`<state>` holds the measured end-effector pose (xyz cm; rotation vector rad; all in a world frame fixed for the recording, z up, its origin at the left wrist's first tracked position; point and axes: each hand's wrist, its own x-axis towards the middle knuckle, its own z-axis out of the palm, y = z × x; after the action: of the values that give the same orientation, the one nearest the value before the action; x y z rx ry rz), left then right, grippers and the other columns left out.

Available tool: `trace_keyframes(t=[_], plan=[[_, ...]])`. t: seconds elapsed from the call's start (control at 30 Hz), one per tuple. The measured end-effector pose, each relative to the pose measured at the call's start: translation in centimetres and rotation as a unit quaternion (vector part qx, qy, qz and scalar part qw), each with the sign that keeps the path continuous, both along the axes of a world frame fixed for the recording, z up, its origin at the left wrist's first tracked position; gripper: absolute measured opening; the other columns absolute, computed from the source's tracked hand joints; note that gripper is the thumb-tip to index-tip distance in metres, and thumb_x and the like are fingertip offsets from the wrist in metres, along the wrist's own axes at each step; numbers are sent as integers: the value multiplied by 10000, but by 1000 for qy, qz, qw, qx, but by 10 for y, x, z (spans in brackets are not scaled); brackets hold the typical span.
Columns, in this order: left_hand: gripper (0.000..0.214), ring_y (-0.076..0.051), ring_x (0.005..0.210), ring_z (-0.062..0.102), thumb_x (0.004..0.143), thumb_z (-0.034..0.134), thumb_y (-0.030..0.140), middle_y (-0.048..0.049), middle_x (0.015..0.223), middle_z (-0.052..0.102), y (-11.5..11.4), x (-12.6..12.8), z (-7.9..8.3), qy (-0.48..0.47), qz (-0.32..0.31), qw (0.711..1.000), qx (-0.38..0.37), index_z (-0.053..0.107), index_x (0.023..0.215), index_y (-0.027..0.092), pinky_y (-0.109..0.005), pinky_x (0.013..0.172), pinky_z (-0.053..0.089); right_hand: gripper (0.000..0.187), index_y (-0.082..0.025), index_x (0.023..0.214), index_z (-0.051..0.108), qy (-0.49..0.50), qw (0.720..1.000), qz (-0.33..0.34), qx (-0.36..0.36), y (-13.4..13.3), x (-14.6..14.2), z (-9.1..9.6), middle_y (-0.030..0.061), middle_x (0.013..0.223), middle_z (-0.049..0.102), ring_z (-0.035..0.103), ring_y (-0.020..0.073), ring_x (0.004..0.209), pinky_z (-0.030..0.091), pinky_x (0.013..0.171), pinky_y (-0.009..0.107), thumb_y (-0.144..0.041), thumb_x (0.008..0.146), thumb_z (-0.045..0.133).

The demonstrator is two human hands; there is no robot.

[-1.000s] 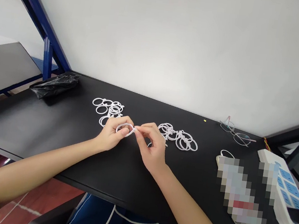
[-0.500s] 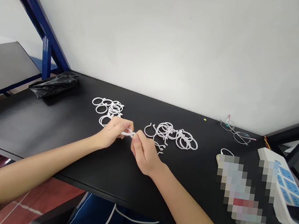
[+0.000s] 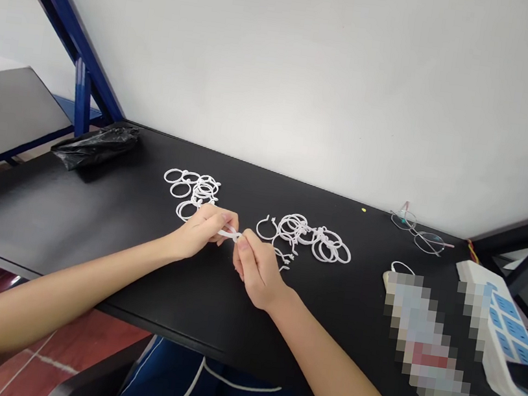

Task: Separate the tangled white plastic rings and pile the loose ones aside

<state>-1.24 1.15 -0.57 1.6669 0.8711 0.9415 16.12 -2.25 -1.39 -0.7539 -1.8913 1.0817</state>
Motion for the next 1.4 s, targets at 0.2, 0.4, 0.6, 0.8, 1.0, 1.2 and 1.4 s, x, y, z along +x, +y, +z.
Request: trace_keyframes(t=[0.2,0.4,0.6,0.8,1.0,1.2,1.4], plan=[[491,-71,375,299,910,375,504,29,383,420,1,-1,4,-1,-16,1000,-1,552,614,154,-190,384,200,346,-235,708,381,8,1000,5,-6,1,0,-2,-58,541,432,418,107,481,343,526,269,-326,1032,297],[452,-62,383,275,911,400,436,19,417,465,1,-2,10,16,-38,999,-14,549,597,147,-203,402,193,356,-235,704,380,8,1000,0,-10,0,0,-3,-59,540,430,415,103,475,354,528,264,-335,1034,291],[433,-63,386,269,913,401,406,16,433,482,2,-3,11,19,-40,999,-9,547,597,148,-209,402,190,367,-235,703,373,-8,1000,-8,-7,0,1,-3,-58,537,431,426,104,486,363,541,263,-363,1034,277],[459,-64,362,274,925,385,456,60,385,341,4,-2,3,-10,-42,998,-38,551,618,156,-201,406,250,330,-236,723,362,-25,999,-19,11,2,0,-5,-56,558,411,417,107,481,338,521,262,-325,1029,277],[433,-69,358,325,941,364,444,87,407,319,4,3,3,-33,-51,996,-59,560,683,157,-236,501,435,293,-234,749,354,-50,994,-82,49,3,-1,-5,-59,559,402,403,102,471,322,511,253,-315,1023,289],[543,-93,409,427,928,380,594,52,459,447,5,2,17,0,-84,996,-40,596,731,137,-269,535,477,258,-224,801,420,-47,991,-113,61,1,-2,-4,-61,556,404,399,95,456,317,497,242,-303,1020,309],[614,-108,421,448,925,317,668,38,453,481,7,0,13,7,-108,992,-62,575,754,138,-279,546,472,262,-223,757,397,-44,989,-122,72,1,-2,-2,-65,557,392,375,83,443,292,482,233,-271,1009,345]])
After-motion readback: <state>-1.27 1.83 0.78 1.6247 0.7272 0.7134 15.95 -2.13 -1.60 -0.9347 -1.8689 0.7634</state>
